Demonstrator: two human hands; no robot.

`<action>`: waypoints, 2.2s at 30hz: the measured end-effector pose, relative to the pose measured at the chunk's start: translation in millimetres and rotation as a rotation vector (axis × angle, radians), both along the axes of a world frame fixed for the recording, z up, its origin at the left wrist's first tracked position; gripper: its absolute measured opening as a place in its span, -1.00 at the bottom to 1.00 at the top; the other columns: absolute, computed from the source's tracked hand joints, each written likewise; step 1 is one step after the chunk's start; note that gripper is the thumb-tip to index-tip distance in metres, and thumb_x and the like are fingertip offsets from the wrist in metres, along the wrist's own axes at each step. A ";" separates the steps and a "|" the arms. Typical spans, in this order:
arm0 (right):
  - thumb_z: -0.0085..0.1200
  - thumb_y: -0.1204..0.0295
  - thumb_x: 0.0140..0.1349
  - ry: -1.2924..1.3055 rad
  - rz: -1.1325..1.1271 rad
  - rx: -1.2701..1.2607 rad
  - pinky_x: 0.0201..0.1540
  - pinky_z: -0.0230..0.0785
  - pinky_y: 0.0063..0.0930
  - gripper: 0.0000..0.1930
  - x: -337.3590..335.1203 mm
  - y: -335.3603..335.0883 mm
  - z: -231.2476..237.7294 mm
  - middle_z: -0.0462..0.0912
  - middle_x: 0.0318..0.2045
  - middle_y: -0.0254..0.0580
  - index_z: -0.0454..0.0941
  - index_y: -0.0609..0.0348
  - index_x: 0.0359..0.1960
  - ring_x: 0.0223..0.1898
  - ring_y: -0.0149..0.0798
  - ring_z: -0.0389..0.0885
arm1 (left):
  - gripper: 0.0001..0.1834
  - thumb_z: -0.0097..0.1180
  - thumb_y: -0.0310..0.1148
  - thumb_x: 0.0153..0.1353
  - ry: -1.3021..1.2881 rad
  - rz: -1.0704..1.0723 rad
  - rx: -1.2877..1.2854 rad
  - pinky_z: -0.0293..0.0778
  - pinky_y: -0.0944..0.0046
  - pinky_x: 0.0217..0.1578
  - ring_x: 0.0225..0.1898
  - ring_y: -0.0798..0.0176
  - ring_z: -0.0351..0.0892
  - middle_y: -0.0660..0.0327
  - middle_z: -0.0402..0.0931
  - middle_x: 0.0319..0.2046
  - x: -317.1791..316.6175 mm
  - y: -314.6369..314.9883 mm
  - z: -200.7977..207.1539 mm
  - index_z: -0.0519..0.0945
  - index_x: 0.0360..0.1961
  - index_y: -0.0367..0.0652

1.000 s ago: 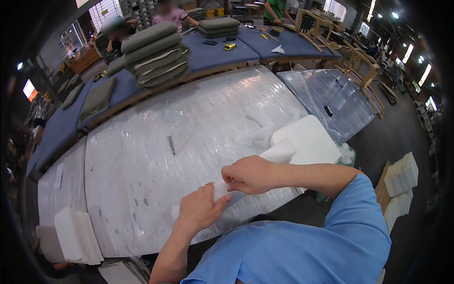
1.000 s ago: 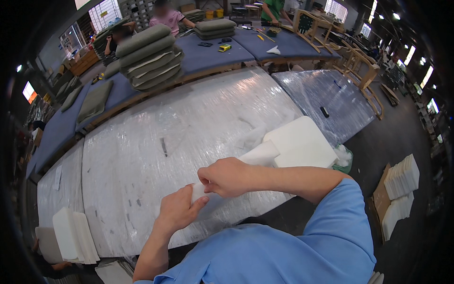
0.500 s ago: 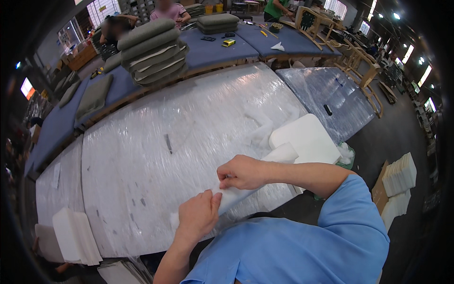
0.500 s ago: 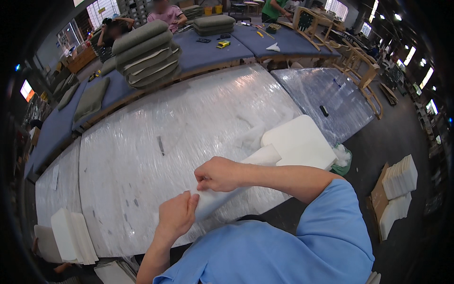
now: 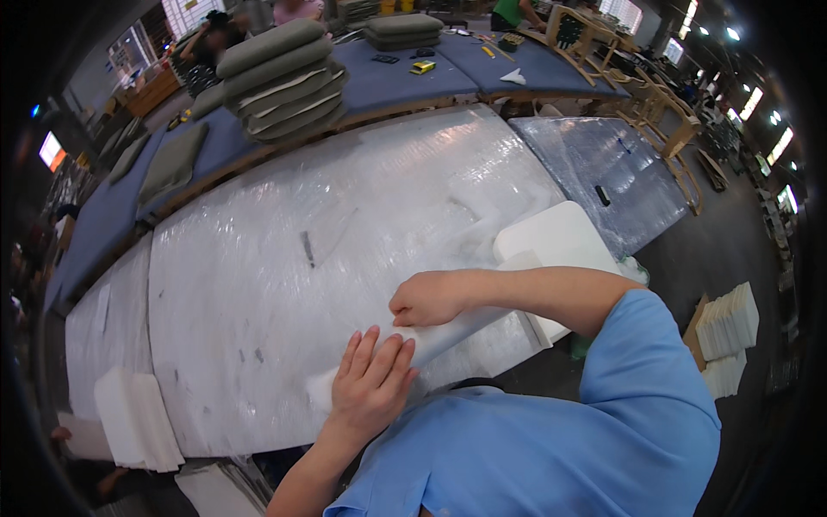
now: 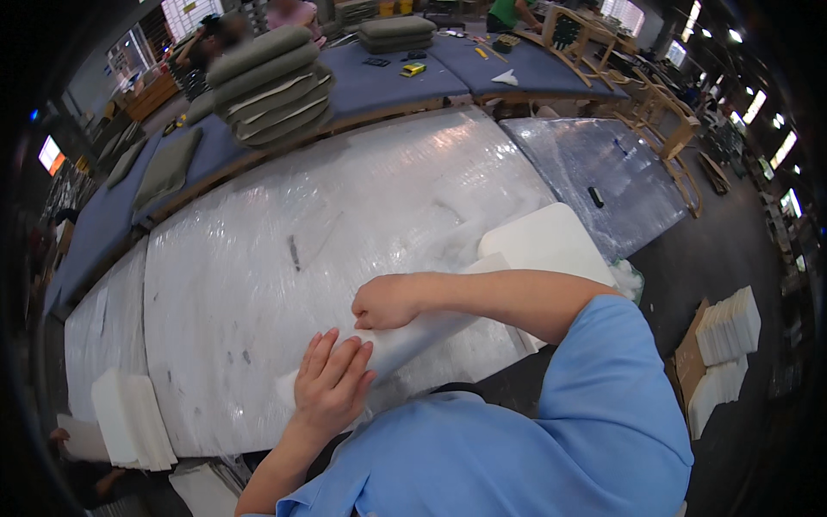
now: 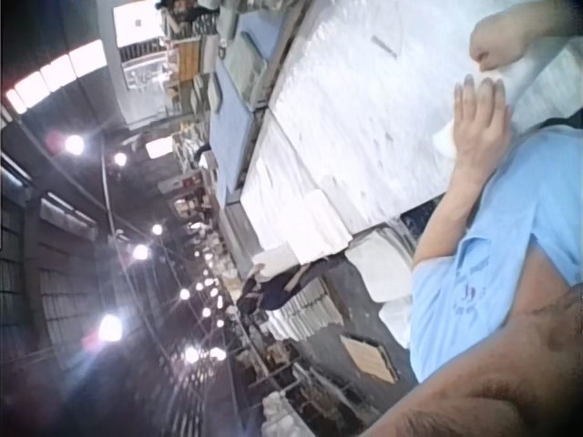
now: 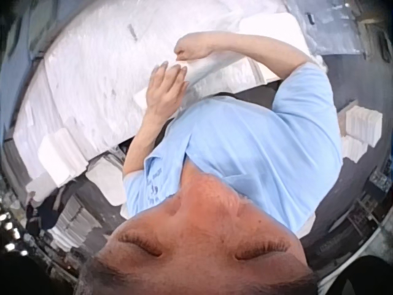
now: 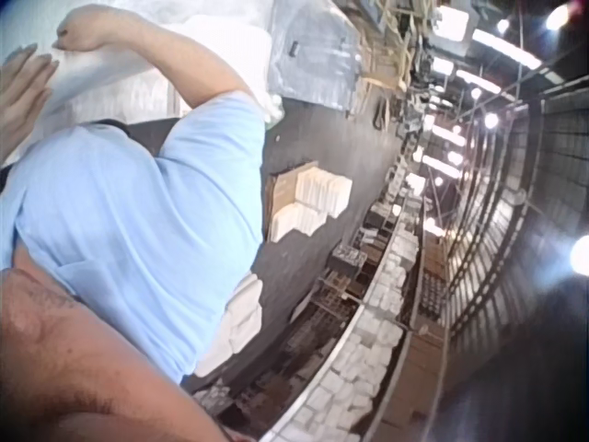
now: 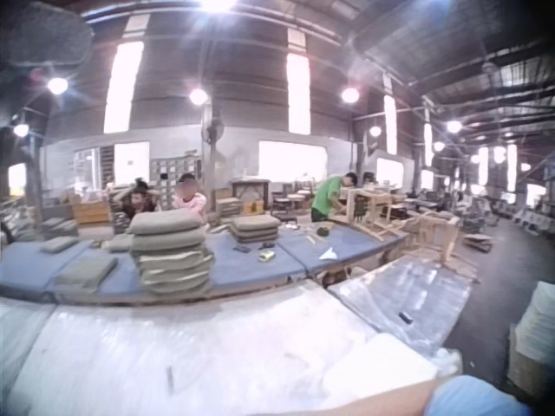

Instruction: The person wraps a rectangular foam piece in white paper, folds the edges, and places it on a stack. They then pick up a gray fabric cover and insert the wrapped foam into it.

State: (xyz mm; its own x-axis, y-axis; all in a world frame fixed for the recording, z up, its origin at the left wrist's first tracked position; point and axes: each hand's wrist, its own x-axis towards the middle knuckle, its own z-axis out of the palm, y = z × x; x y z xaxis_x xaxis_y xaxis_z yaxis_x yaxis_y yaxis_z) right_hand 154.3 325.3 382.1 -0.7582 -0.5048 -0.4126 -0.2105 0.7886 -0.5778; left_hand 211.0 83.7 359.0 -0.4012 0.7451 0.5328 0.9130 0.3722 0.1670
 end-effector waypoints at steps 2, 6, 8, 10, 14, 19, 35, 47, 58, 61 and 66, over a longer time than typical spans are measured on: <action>0.12 0.18 0.41 -0.056 0.027 0.026 0.00 0.52 -0.07 -0.61 -0.2 -0.3 -0.7 0.77 -0.21 0.15 0.75 0.28 -0.04 -0.11 0.11 0.74 | -0.54 0.35 -0.24 0.26 0.008 0.022 -0.006 0.44 -0.12 0.32 0.24 -0.14 0.58 0.07 0.63 0.14 4.0 2.4 -1.2 0.70 0.16 -0.17; 0.12 0.14 0.43 -0.217 -0.088 -0.013 -0.02 0.53 -0.14 -0.58 -0.2 2.1 4.3 0.77 -0.25 0.12 0.73 0.29 -0.03 -0.16 0.02 0.74 | -0.51 0.31 -0.17 0.32 -0.061 0.081 -0.038 0.46 -0.10 0.30 0.20 -0.12 0.62 0.03 0.67 0.09 9.1 6.5 2.4 0.68 0.16 -0.25; 0.11 0.10 0.45 -0.244 -0.224 -0.087 -0.04 0.53 -0.16 -0.57 0.9 4.6 7.9 0.77 -0.25 0.11 0.72 0.28 -0.04 -0.17 -0.02 0.74 | -0.50 0.29 -0.13 0.34 -0.056 0.092 -0.038 0.47 -0.08 0.29 0.18 -0.11 0.64 0.01 0.68 0.08 9.9 6.4 1.4 0.68 0.17 -0.27; 0.10 0.11 0.48 -0.161 -0.265 -0.110 -0.09 0.49 -0.15 -0.60 1.7 13.9 18.2 0.74 -0.29 0.05 0.71 0.26 -0.11 -0.22 -0.02 0.69 | -0.50 0.28 -0.14 0.35 -0.060 0.109 -0.051 0.49 -0.08 0.28 0.17 -0.12 0.66 0.00 0.68 0.07 10.4 6.2 3.6 0.68 0.17 -0.28; 0.17 0.05 0.44 0.249 -0.044 -0.165 -0.15 0.46 -0.12 -0.60 24.1 27.9 29.4 0.71 -0.31 -0.02 0.70 0.20 -0.14 -0.25 0.02 0.67 | -0.51 0.29 -0.16 0.34 -0.080 0.123 -0.073 0.50 -0.07 0.26 0.14 -0.12 0.67 0.00 0.69 0.07 6.5 10.2 5.9 0.68 0.15 -0.30; 0.27 0.02 0.34 0.257 -0.024 -0.125 -0.20 0.44 -0.08 -0.62 35.1 23.0 17.0 0.72 -0.30 -0.05 0.68 0.13 -0.20 -0.24 0.05 0.68 | -0.49 0.36 -0.20 0.29 -0.126 0.106 -0.013 0.53 -0.06 0.24 0.13 -0.15 0.66 -0.05 0.69 0.04 6.2 11.0 -1.8 0.64 0.12 -0.35; 0.11 -0.03 0.45 0.286 0.071 -0.009 -0.17 0.45 -0.06 -0.55 27.7 2.2 25.7 0.71 -0.36 0.03 0.65 0.17 -0.24 -0.28 0.12 0.68 | -0.10 0.40 -0.29 0.24 -0.196 0.086 0.053 0.60 -0.01 0.02 0.01 -0.17 0.71 -0.19 0.63 0.09 -5.8 3.8 -1.4 0.20 0.46 -0.51; 0.13 0.15 0.44 -0.040 0.112 0.041 -0.09 0.51 -0.04 -0.61 -6.9 0.7 -7.6 0.78 -0.24 0.11 0.74 0.29 -0.14 -0.20 0.06 0.72 | -0.23 0.28 -0.24 0.33 -0.003 0.101 -0.148 0.32 -0.16 0.41 0.47 -0.15 0.38 -0.04 0.41 0.44 9.0 14.0 6.9 0.34 0.52 -0.18; 0.17 0.21 0.44 0.040 -0.421 -0.225 -0.23 0.48 -0.21 -0.72 -18.8 53.9 34.3 0.71 -0.41 -0.23 0.76 0.16 -0.12 -0.32 -0.20 0.66 | -0.36 0.22 -0.18 0.37 -0.038 0.099 -0.229 0.39 -0.14 0.34 0.34 -0.15 0.51 -0.01 0.50 0.37 10.3 22.4 12.7 0.48 0.41 -0.23; 0.22 0.13 0.41 0.217 -0.303 -0.130 -0.20 0.50 -0.18 -0.67 -1.2 66.9 69.0 0.75 -0.37 -0.14 0.77 0.16 -0.12 -0.31 -0.12 0.69 | -0.31 0.21 -0.13 0.38 -0.091 0.172 -0.232 0.46 -0.10 0.21 0.23 -0.16 0.59 -0.12 0.55 0.28 9.9 26.8 14.1 0.45 0.40 -0.36; 0.33 0.11 0.32 0.447 0.053 0.083 -0.18 0.53 -0.14 -0.67 43.9 84.4 50.7 0.71 -0.26 -0.08 0.76 0.12 -0.14 -0.25 0.03 0.72 | -0.26 0.18 -0.04 0.39 -0.221 0.302 -0.281 0.52 -0.07 0.00 0.02 -0.13 0.69 -0.14 0.66 0.07 0.4 55.9 16.9 0.43 0.37 -0.46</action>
